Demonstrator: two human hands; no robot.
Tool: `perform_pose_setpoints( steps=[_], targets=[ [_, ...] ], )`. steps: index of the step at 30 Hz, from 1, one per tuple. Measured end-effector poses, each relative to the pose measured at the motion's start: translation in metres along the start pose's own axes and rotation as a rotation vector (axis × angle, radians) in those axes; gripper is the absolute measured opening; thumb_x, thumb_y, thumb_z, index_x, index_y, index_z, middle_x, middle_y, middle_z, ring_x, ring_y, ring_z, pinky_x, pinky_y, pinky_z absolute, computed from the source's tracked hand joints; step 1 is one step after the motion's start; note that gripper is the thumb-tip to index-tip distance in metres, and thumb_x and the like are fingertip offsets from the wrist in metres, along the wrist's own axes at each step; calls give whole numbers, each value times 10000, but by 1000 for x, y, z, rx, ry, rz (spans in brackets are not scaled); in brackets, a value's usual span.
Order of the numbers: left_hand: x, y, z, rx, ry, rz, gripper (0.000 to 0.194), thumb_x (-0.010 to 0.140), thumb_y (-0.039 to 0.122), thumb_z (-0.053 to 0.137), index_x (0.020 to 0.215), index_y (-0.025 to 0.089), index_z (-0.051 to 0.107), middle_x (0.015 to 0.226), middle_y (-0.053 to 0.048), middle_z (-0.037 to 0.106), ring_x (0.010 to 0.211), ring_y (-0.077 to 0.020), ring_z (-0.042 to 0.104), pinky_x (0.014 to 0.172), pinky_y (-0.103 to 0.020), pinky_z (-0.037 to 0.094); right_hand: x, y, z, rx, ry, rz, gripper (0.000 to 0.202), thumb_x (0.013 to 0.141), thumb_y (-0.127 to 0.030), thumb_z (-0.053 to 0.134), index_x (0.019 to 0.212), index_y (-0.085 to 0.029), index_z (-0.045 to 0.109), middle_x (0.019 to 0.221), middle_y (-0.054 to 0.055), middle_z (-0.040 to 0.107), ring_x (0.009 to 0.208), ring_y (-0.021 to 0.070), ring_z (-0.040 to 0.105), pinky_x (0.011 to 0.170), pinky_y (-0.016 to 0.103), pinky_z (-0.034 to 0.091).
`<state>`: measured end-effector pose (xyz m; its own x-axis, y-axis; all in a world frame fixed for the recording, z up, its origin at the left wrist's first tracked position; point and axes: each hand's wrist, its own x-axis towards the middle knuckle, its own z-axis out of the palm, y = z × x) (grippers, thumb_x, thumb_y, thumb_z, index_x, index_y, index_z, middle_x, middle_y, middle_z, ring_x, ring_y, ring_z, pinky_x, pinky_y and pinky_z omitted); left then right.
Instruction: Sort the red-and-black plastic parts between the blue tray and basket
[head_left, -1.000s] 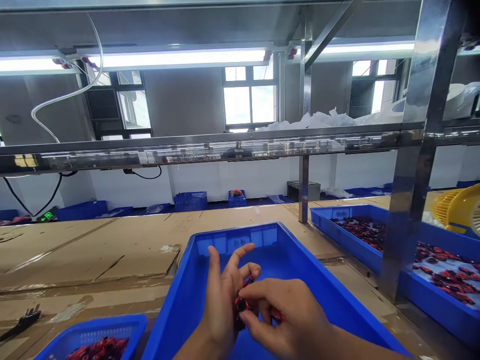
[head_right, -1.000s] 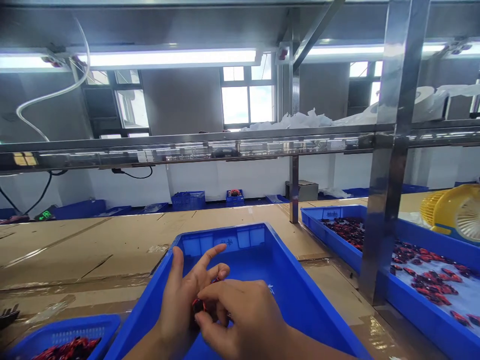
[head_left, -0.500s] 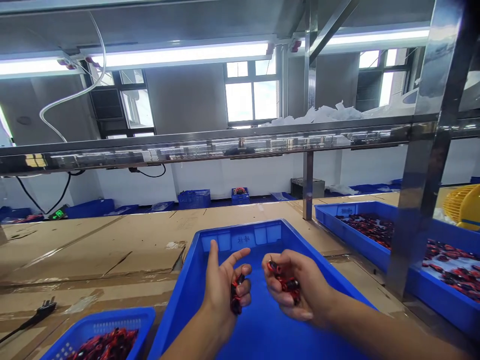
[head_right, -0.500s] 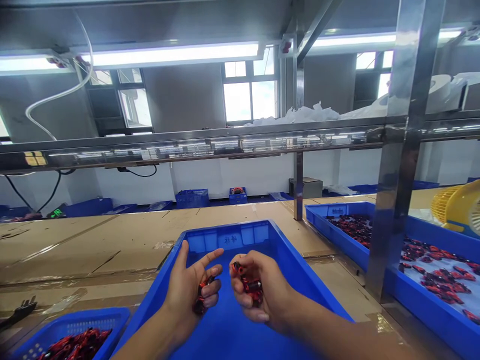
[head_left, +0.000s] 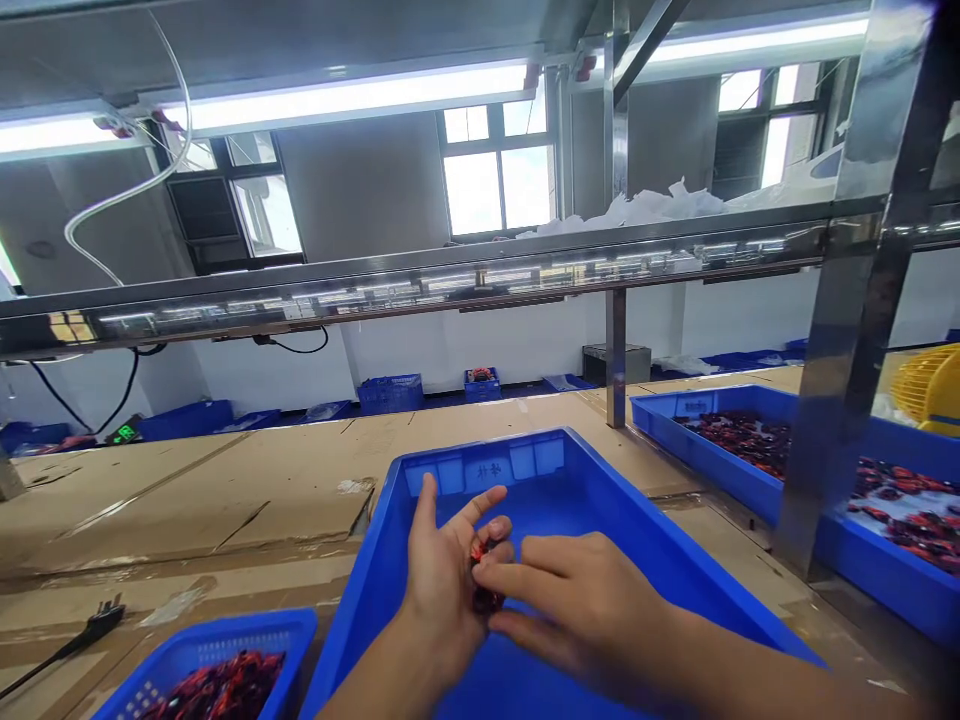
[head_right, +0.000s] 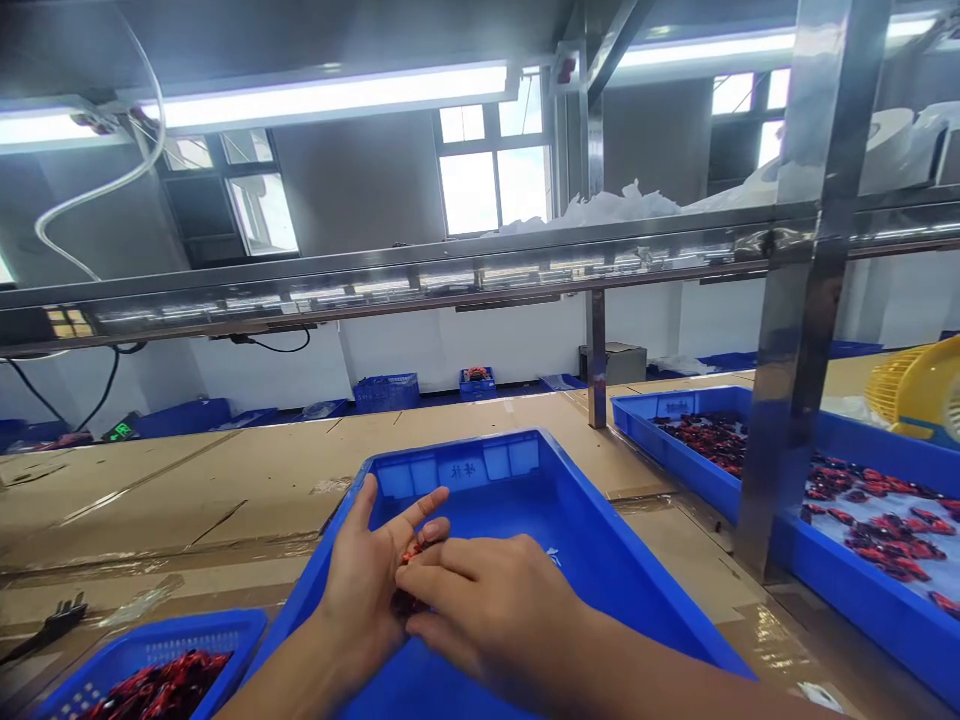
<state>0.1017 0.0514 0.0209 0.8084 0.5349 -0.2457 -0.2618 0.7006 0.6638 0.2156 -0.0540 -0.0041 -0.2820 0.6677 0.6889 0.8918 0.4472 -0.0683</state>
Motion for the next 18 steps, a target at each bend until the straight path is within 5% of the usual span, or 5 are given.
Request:
perform_pose_setpoints(
  steps=[5, 18],
  targets=[
    [-2, -6, 5, 27, -20, -46, 707, 765, 754, 455, 1082, 130, 553, 617, 24, 441, 451, -87, 377, 431, -197, 299, 1, 2, -7, -126, -67, -132, 272, 976, -338, 477, 1130, -157, 610, 877, 60, 699, 744, 177, 637, 588, 284, 416],
    [-2, -8, 5, -92, -58, 39, 565, 820, 651, 473, 1071, 147, 529, 593, 41, 394, 426, -71, 319, 431, -193, 239, 4, -9, 0, -10, -44, -40, 156, 961, -167, 453, 1000, -161, 604, 908, 57, 685, 802, 170, 634, 653, 259, 477]
  ],
)
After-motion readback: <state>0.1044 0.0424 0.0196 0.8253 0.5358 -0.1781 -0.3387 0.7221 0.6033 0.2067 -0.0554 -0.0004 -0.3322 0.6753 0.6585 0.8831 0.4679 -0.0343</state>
